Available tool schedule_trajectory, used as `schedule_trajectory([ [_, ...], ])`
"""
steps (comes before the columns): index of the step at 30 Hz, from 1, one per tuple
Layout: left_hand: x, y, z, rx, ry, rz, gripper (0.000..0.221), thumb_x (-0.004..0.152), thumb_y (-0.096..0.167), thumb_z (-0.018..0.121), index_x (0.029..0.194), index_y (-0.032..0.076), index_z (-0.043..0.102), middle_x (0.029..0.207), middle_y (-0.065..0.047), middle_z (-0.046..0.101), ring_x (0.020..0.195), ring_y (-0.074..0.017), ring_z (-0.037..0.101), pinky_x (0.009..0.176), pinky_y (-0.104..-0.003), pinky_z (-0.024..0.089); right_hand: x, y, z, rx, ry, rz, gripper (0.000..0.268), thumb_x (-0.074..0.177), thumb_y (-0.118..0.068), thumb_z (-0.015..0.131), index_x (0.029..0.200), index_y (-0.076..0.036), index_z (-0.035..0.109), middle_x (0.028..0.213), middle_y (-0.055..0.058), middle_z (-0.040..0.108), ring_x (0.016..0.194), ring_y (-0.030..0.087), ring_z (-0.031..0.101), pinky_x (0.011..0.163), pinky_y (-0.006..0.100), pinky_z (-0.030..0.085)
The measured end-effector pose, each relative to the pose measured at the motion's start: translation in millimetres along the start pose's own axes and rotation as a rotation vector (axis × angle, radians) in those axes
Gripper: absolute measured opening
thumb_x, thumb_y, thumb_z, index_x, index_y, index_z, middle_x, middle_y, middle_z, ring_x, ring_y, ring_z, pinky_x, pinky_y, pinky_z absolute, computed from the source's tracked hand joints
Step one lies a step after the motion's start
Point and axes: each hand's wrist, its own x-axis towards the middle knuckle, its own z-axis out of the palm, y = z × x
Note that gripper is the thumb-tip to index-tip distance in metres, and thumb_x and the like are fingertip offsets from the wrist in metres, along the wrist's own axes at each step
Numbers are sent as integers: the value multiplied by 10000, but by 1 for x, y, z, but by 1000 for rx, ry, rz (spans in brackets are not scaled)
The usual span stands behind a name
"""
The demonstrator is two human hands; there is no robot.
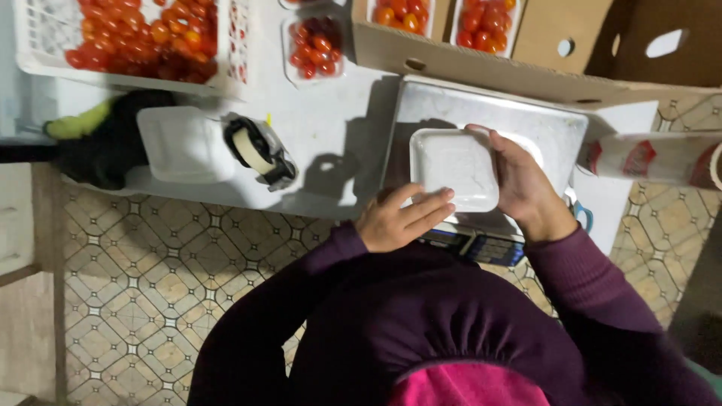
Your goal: The person places tomatoes into small trays, weighs them on a scale, and applies tape to secure them before placing them into a larger cardboard box.
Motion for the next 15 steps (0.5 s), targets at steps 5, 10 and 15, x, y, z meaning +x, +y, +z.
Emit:
schedule_trajectory([
  [5, -62, -2, 64, 10, -26, -238, 497, 1071, 463, 461, 1455, 159, 545, 1531, -79, 519, 1370, -342, 479, 1042, -454, 347, -14, 17, 3, -84, -56, -194, 470, 1040, -321, 542, 1476, -169, 458, 1152, 41, 561, 1086, 227, 606, 953, 414, 536],
  [10, -41, -2, 67, -34, -448, -776, 929, 988, 478, 613, 1644, -5, 168, 1719, -240, 119, 1582, -477, 47, 1152, -654, 142, -25, 28, 13, -91, -39, -262, 469, 1028, -303, 556, 1471, -180, 463, 1217, 40, 576, 1199, 217, 599, 1030, 399, 479],
  [15, -30, 12, 94, 98, -438, -750, 1020, 979, 753, 264, 1588, -65, 247, 1678, -261, 222, 1579, -418, 168, 1220, -568, 136, -18, 45, 9, -613, 187, -529, 374, 1105, -277, 543, 1419, -81, 491, 1202, 176, 573, 1249, 342, 539, 1086, 518, 385],
])
